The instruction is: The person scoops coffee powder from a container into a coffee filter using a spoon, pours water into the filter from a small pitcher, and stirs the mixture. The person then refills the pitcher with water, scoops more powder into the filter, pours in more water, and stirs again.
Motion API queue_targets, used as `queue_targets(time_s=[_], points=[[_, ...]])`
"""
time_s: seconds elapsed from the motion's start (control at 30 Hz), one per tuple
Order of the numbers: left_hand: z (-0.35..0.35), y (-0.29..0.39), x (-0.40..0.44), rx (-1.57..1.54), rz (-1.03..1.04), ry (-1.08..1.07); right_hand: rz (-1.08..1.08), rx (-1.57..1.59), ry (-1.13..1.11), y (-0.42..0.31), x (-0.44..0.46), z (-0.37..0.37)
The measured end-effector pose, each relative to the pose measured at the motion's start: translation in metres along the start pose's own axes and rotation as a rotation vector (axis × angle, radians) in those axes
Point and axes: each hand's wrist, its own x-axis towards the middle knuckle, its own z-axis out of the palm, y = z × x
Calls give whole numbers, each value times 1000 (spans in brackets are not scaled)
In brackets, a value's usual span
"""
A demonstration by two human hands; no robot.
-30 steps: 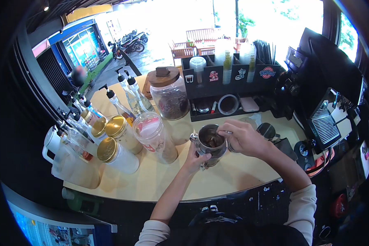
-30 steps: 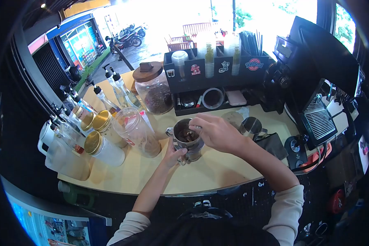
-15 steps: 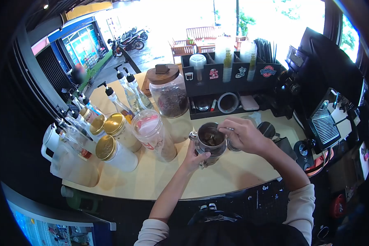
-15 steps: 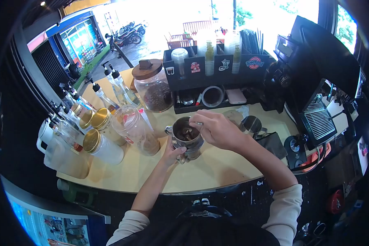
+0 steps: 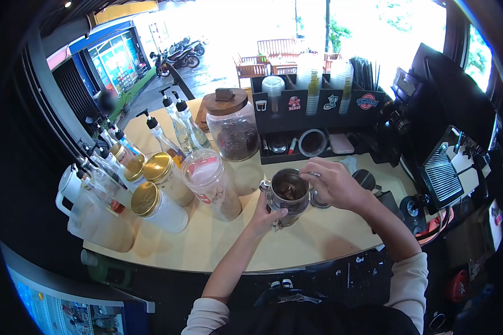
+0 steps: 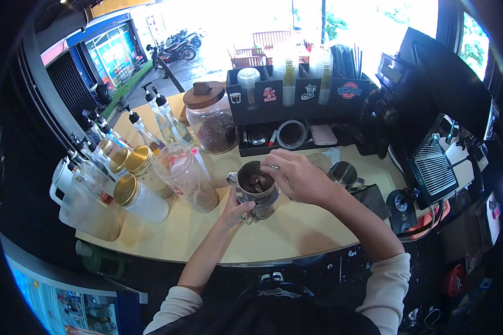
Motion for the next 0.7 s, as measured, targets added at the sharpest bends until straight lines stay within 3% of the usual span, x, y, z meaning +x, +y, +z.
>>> queue_targets(time_s=[0.17,0.23,0.43,0.53,0.6,0.7], points=[[-1,-2,-1,-35,-15,6,48,75,-66,-8,0,-3],[-1,-1,-2,-44,-29,20,13,-34,-3,2,-1,-1],[4,28,-4,139,-136,56,66,81,-34,1,-3,-3],[17,47,-10,431,49,114,53,48,-37,8,-2,-3],[27,56,-21,734,251,429,15,109,-51,9,-6,-3],[41,57,-37,906,378,569,-23,114,-39,13,-6,-3]])
